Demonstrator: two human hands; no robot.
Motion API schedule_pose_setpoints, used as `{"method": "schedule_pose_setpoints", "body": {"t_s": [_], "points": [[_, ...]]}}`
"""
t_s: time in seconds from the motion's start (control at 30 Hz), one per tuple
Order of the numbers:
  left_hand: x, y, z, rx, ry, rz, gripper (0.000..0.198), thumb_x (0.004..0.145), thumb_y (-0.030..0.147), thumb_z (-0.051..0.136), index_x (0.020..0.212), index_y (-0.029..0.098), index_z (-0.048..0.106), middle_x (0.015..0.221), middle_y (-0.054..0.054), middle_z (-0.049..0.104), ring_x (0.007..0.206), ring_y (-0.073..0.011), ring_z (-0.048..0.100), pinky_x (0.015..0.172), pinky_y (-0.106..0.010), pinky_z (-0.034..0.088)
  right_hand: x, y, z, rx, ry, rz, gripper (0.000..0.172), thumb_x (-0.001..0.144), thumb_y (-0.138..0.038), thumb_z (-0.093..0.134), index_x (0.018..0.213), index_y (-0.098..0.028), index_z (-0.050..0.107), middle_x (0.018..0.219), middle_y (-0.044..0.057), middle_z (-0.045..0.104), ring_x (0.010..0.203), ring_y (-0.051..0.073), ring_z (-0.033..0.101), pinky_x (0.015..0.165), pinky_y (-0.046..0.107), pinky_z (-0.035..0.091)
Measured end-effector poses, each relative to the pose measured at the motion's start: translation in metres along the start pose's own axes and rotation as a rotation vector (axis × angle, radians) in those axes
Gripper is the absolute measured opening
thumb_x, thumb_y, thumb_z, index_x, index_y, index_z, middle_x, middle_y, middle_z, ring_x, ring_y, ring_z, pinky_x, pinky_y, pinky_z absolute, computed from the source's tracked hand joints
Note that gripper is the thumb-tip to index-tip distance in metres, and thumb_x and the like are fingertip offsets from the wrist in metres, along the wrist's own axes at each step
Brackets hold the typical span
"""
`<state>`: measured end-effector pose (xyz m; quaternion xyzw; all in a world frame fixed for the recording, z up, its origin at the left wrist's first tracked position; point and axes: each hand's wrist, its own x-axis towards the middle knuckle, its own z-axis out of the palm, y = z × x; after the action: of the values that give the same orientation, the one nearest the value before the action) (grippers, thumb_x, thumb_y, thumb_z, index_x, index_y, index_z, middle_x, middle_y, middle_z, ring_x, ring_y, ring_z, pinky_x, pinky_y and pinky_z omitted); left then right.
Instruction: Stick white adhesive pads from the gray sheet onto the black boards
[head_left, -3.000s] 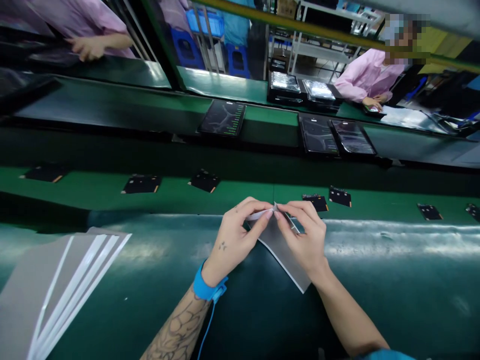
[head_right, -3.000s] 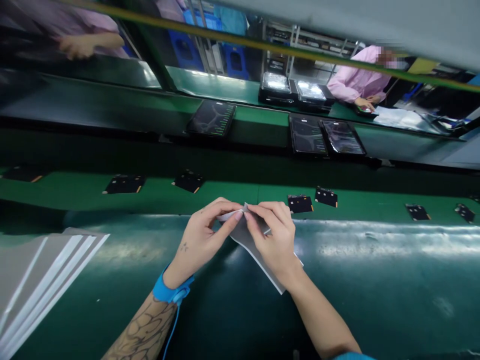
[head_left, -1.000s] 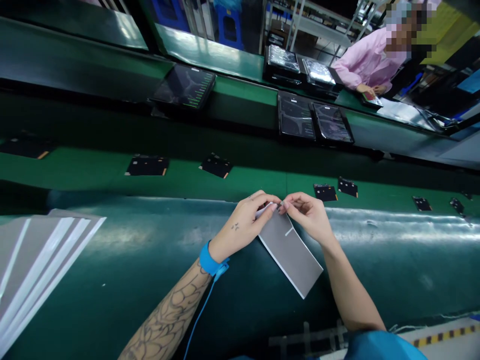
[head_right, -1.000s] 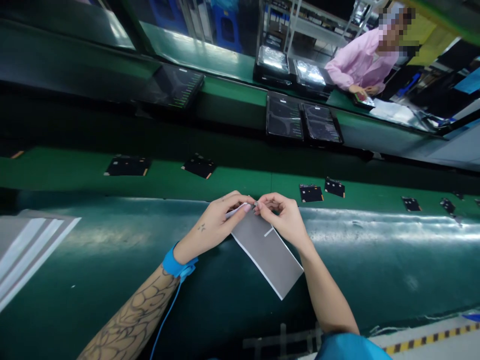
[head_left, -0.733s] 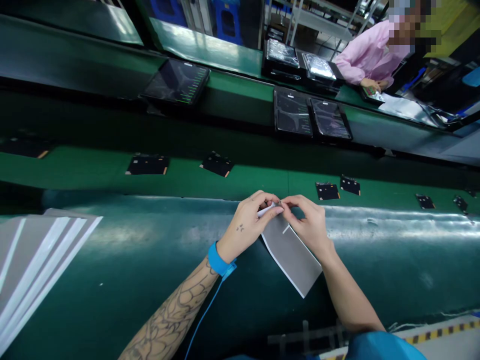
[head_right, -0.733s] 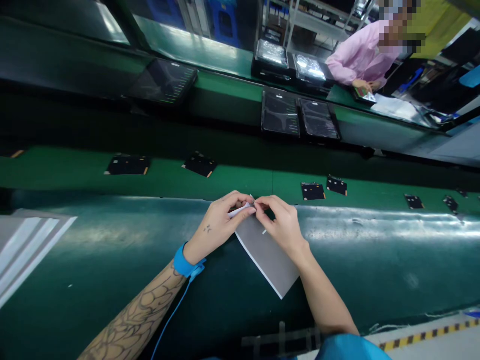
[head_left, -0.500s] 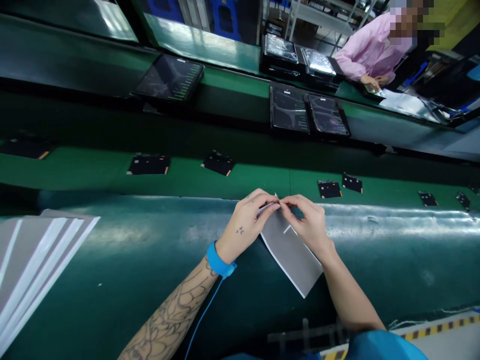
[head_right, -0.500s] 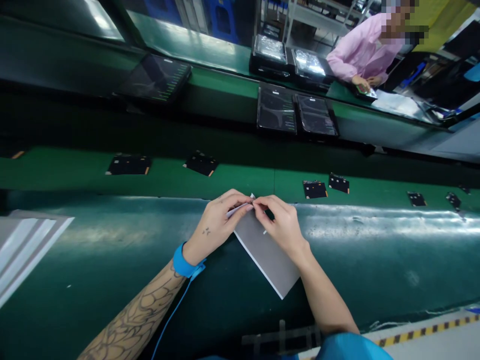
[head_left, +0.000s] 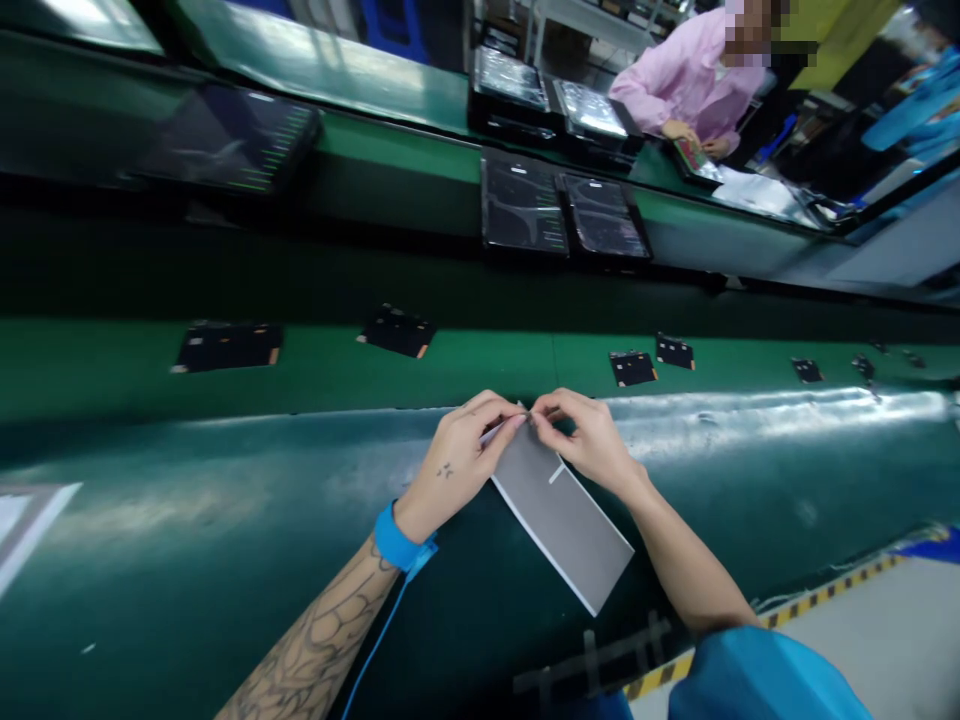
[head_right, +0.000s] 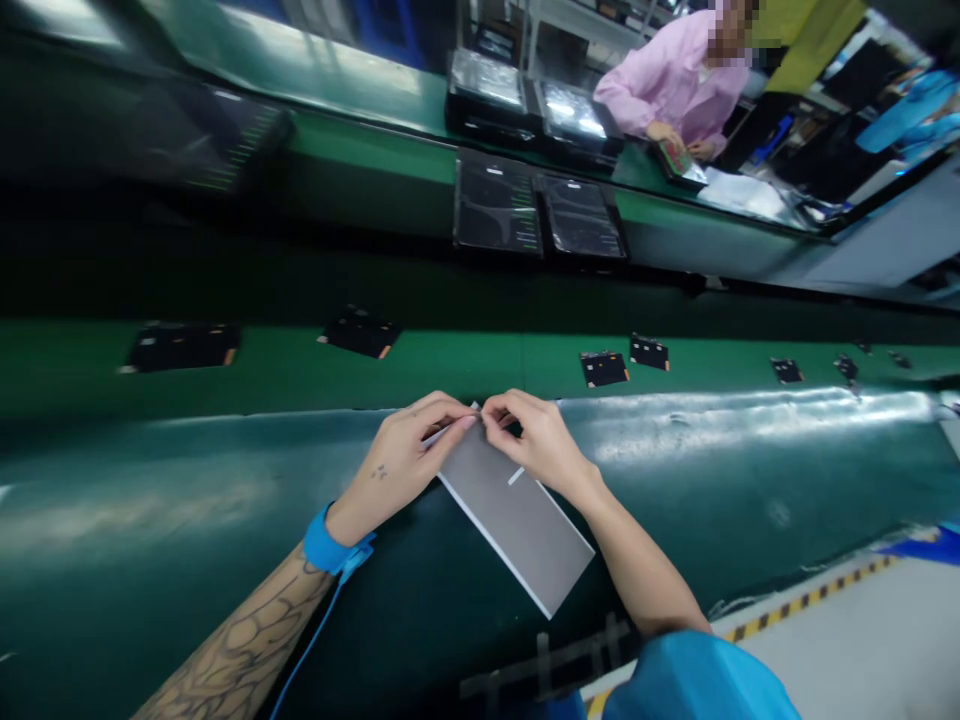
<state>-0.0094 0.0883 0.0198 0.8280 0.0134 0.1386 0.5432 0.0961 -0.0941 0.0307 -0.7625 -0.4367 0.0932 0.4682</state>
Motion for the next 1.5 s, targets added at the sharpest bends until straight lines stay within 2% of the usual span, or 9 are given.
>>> {"method": "schedule_pose_setpoints", "body": {"t_s": [0.2,0.3,0.4,0.47,0.57,1.07,1.27,1.37,1.5], "points": [[-0.006,-0.018,0.011,-0.011,-0.054,-0.107,0.028,0.108,0.041,0.059,0.101,0.020,0.077,0.100,-0.006,0.075,0.087,-0.0201,0.068,0.073,-0.029,0.050,-0.019,0.029,-0.018,0.055,-0.036,0.124,0.010,0.104,-0.027,0.062,0.102,-0.021,0.069,0.098,0.003,0.074,0.087,0.015,0.073,0.078,0.027,0.064],[-0.009,-0.025,0.013,-0.010,-0.066,-0.156,0.034,0.107,0.049,0.060,0.100,0.022,0.079,0.104,-0.007,0.077,0.089,-0.0217,0.069,0.074,-0.029,0.051,-0.029,0.073,-0.059,0.009,0.173,0.228,0.017,0.103,-0.035,0.063,0.107,-0.020,0.069,0.095,0.005,0.076,0.082,0.017,0.075,0.073,0.028,0.062],[-0.010,-0.030,0.016,-0.008,-0.054,-0.178,0.037,0.105,0.054,0.061,0.101,0.022,0.080,0.105,-0.007,0.078,0.090,-0.0228,0.070,0.074,-0.030,0.052,-0.037,0.125,-0.111,-0.352,0.436,0.303,0.018,0.103,-0.033,0.061,0.105,-0.018,0.070,0.094,0.008,0.075,0.084,0.020,0.073,0.078,0.031,0.058],[-0.010,-0.031,0.018,-0.005,-0.042,-0.197,0.037,0.103,0.055,0.063,0.103,0.022,0.080,0.104,-0.007,0.078,0.088,-0.0222,0.070,0.072,-0.029,0.052,-0.040,0.151,-0.136,-0.580,0.386,0.314,0.017,0.103,-0.028,0.058,0.104,-0.017,0.071,0.099,0.011,0.075,0.089,0.021,0.071,0.084,0.032,0.055],[-0.011,-0.032,0.018,-0.002,-0.028,-0.230,0.036,0.102,0.055,0.066,0.103,0.022,0.079,0.097,-0.005,0.076,0.081,-0.0202,0.068,0.069,-0.029,0.051,-0.042,0.171,-0.149,-0.785,0.241,0.287,0.020,0.106,-0.023,0.052,0.105,-0.017,0.072,0.103,0.012,0.073,0.090,0.021,0.069,0.085,0.031,0.051],[-0.014,-0.037,0.016,0.002,-0.057,-0.240,0.035,0.100,0.056,0.067,0.099,0.022,0.078,0.098,-0.005,0.075,0.082,-0.0198,0.068,0.069,-0.028,0.052,-0.036,0.169,-0.161,-1.174,-0.076,0.327,0.037,0.116,-0.026,0.038,0.117,-0.014,0.073,0.108,0.014,0.071,0.084,0.023,0.064,0.067,0.034,0.033],[-0.014,-0.039,0.017,-0.014,-0.060,-0.241,0.033,0.100,0.053,0.067,0.099,0.022,0.078,0.100,-0.005,0.075,0.085,-0.0199,0.069,0.073,-0.029,0.053,-0.032,0.163,-0.168,-1.187,-0.168,0.361,0.039,0.116,-0.026,0.036,0.117,-0.014,0.073,0.111,0.016,0.070,0.087,0.025,0.066,0.067,0.034,0.036],[-0.014,-0.039,0.017,-0.014,-0.058,-0.238,0.033,0.100,0.053,0.068,0.099,0.022,0.078,0.100,-0.005,0.076,0.085,-0.0198,0.070,0.072,-0.028,0.053,-0.039,0.166,-0.172,-1.105,-0.131,0.332,0.037,0.114,-0.026,0.040,0.118,-0.014,0.075,0.110,0.016,0.070,0.088,0.026,0.067,0.072,0.035,0.043],[-0.014,-0.041,0.017,-0.016,-0.053,-0.235,0.034,0.099,0.055,0.068,0.098,0.022,0.079,0.098,-0.004,0.075,0.082,-0.0187,0.068,0.070,-0.027,0.053,-0.058,0.176,-0.173,-0.857,0.078,0.284,0.035,0.111,-0.027,0.047,0.132,-0.016,0.073,0.106,0.012,0.070,0.088,0.025,0.068,0.085,0.037,0.054]]}}
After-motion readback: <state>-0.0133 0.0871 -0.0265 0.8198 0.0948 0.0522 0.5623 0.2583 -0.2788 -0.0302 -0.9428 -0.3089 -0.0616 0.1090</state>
